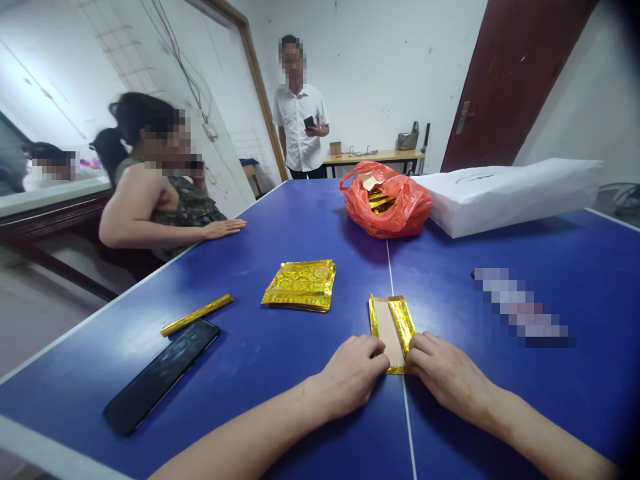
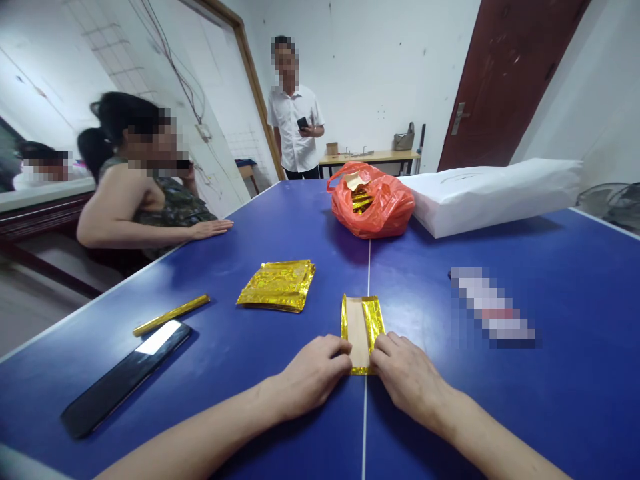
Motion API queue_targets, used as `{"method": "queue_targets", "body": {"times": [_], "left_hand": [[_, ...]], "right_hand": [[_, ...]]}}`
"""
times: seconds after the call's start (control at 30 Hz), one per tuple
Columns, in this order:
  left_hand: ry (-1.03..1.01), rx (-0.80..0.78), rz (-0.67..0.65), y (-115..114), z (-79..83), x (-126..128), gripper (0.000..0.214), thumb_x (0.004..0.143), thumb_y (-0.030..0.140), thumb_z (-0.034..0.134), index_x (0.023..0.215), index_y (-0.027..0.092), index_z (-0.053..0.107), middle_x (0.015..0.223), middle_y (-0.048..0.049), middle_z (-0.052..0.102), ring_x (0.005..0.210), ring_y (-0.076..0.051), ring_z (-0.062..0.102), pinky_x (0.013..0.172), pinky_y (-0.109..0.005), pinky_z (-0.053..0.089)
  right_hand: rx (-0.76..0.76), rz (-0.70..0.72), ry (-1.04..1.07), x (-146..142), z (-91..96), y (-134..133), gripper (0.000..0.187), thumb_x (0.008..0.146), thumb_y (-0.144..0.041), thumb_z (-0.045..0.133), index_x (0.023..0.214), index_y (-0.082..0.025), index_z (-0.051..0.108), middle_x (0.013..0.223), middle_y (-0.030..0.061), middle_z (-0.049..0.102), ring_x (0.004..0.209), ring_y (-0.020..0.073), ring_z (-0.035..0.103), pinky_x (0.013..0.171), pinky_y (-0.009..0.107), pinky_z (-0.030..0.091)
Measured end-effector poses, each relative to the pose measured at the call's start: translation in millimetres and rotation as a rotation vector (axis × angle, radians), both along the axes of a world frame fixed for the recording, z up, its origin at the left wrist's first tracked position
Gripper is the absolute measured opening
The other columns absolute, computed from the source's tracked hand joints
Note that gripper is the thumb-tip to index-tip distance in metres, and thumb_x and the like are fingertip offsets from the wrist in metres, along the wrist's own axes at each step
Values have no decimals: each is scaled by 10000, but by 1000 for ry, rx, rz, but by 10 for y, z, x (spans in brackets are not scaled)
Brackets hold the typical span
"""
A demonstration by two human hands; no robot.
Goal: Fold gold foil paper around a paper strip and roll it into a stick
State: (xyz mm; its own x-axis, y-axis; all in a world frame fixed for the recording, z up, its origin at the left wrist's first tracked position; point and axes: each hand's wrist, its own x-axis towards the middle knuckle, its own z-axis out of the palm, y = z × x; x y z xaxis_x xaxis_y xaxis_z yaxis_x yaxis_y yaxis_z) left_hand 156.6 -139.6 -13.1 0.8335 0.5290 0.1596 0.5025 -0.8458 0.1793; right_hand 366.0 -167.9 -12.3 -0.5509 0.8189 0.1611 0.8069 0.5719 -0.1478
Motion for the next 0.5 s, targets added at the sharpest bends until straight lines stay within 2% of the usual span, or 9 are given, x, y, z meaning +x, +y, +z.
{"method": "queue_targets", "body": {"times": [0.23, 0.5], "left_hand": [[20, 7, 2, -5, -1, -2, 165, 867, 183, 389, 945, 176, 534, 1040, -58, 538, 901, -185, 479, 756, -297, 362], [12, 25, -14, -1, -46, -23, 192, 863, 182, 407, 998, 212, 541, 1056, -46, 529, 892, -185, 475, 750, -300, 362]], "right_hand": [[-31, -10, 3, 9, 42, 4, 200, 815, -75, 421, 748, -192, 569, 808, 49, 569, 744, 169, 489, 645, 284, 383], [-86, -105, -106, 54, 108, 34, 158, 802, -83, 461, 742, -185, 566, 799, 49, 575, 731, 183, 513, 617, 294, 392]]}}
